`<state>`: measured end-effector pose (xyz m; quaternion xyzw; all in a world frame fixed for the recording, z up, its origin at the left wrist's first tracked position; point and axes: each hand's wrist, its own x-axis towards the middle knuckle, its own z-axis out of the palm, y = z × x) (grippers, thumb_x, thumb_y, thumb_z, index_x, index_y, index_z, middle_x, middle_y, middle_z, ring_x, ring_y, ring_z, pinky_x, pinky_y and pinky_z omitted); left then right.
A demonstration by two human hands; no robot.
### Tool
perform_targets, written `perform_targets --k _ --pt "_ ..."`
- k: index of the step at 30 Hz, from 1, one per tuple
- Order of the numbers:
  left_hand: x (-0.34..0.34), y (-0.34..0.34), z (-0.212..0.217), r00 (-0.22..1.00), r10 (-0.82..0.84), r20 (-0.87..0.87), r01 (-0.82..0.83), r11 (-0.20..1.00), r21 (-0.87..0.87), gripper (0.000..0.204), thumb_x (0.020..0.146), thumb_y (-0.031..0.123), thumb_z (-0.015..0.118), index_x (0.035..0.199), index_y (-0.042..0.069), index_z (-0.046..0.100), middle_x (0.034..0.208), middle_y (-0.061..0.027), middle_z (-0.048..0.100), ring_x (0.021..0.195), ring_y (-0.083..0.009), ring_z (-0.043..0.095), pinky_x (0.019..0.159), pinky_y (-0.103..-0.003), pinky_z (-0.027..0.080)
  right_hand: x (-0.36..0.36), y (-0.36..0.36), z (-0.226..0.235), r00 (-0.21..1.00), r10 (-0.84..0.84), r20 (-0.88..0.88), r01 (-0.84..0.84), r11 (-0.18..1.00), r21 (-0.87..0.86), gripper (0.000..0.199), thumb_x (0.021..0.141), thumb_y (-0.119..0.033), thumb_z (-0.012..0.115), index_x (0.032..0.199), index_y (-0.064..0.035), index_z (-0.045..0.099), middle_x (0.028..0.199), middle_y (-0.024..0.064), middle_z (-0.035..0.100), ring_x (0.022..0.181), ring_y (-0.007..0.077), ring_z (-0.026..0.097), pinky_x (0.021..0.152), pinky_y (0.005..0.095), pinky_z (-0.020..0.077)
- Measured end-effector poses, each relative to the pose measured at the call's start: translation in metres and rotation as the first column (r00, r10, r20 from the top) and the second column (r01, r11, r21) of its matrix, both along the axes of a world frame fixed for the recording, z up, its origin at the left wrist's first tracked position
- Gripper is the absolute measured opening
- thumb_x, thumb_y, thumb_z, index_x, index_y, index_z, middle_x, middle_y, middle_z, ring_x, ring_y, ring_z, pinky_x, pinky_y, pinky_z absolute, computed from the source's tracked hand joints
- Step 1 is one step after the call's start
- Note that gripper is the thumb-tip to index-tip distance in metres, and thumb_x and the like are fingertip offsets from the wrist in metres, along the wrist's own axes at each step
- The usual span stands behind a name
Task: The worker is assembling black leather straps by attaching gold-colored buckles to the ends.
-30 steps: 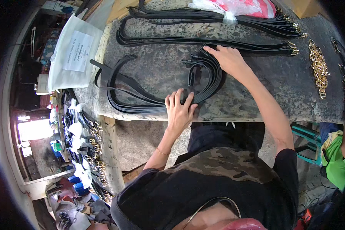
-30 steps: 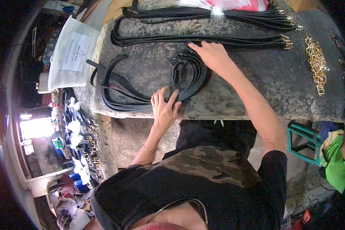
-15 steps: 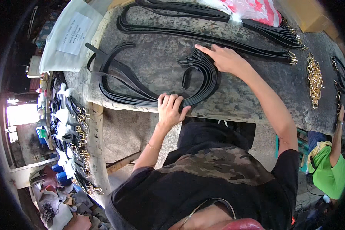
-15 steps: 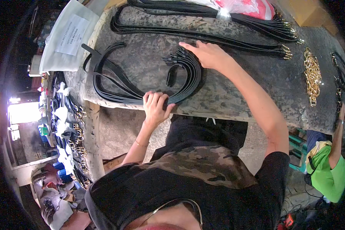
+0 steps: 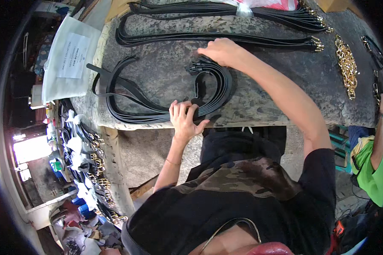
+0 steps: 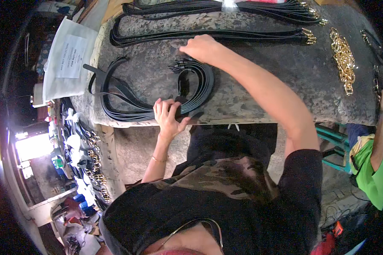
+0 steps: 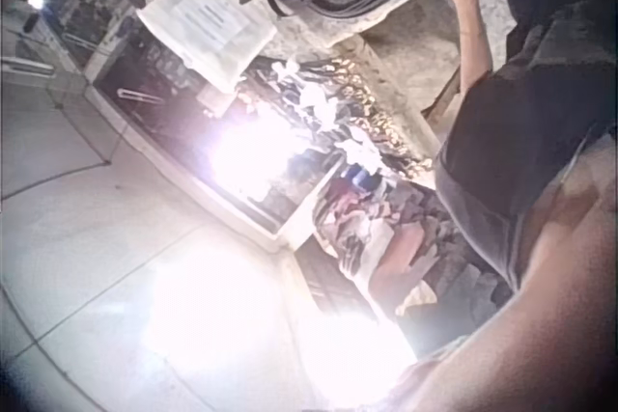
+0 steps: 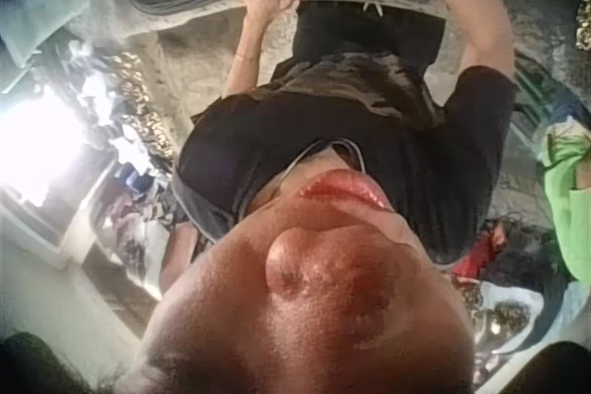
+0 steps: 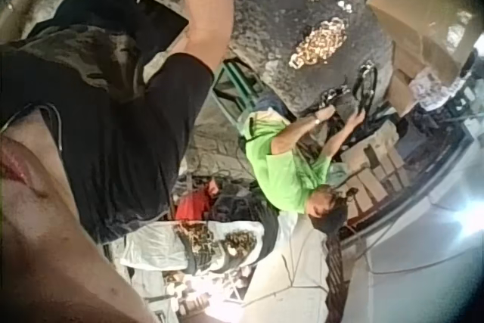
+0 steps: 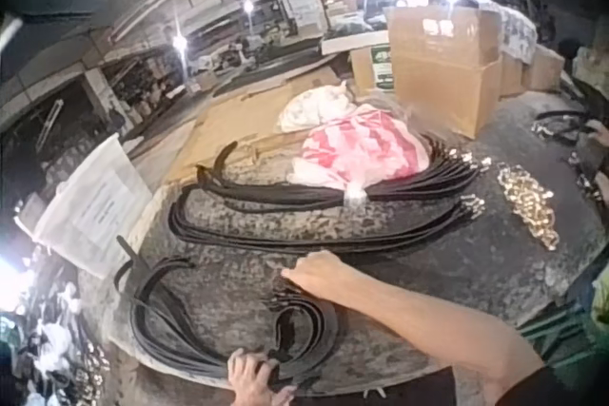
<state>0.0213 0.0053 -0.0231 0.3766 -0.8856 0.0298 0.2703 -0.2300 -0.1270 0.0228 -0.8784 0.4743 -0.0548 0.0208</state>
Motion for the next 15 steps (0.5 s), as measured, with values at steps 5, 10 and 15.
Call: perform_targets --k 5,10,15 --pt "-0.002 0.013 0.005 0.999 0.049 -0.009 -0.048 0.997 0.06 0.038 0.078 0.039 0.069 0.098 0.007 0.063 0.101 -0.0096 0.055 0.097 -0.0302 0.051 0.099 -0.05 0.032 -0.059 0.054 -0.016 0.905 -0.363 0.222 0.375 0.927 -0.015 0.024 0.072 -0.001 0.067 0.095 -0.0036 0.063 0.092 0.0158 0.064 0.09 0.035 0.064 0.076 0.0437 0.0539" --pt "-0.043 0.024 0.014 0.879 0.385 -0.283 -0.274 0.891 0.362 0.04 0.081 0.013 0.069 0.113 -0.003 0.049 0.11 -0.0148 0.049 0.107 -0.0286 0.045 0.099 -0.041 0.031 -0.172 0.174 -0.014 0.577 -0.608 0.546 0.368 0.79 0.49 0.034 0.068 -0.013 0.081 0.093 -0.0007 0.061 0.086 0.0089 0.065 0.07 0.0216 0.064 0.064 0.0333 0.0507" --pt "-0.105 0.021 0.036 0.896 -0.093 -0.434 0.206 0.954 0.22 0.041 0.081 0.005 0.067 0.117 -0.002 0.047 0.118 -0.0182 0.048 0.11 -0.0294 0.047 0.096 -0.041 0.037 -0.168 0.223 -0.047 -0.018 -0.727 0.686 0.358 0.636 0.684 0.024 0.08 -0.013 0.077 0.091 -0.0008 0.059 0.074 0.0001 0.056 0.061 0.0095 0.054 0.056 0.0264 0.0441"
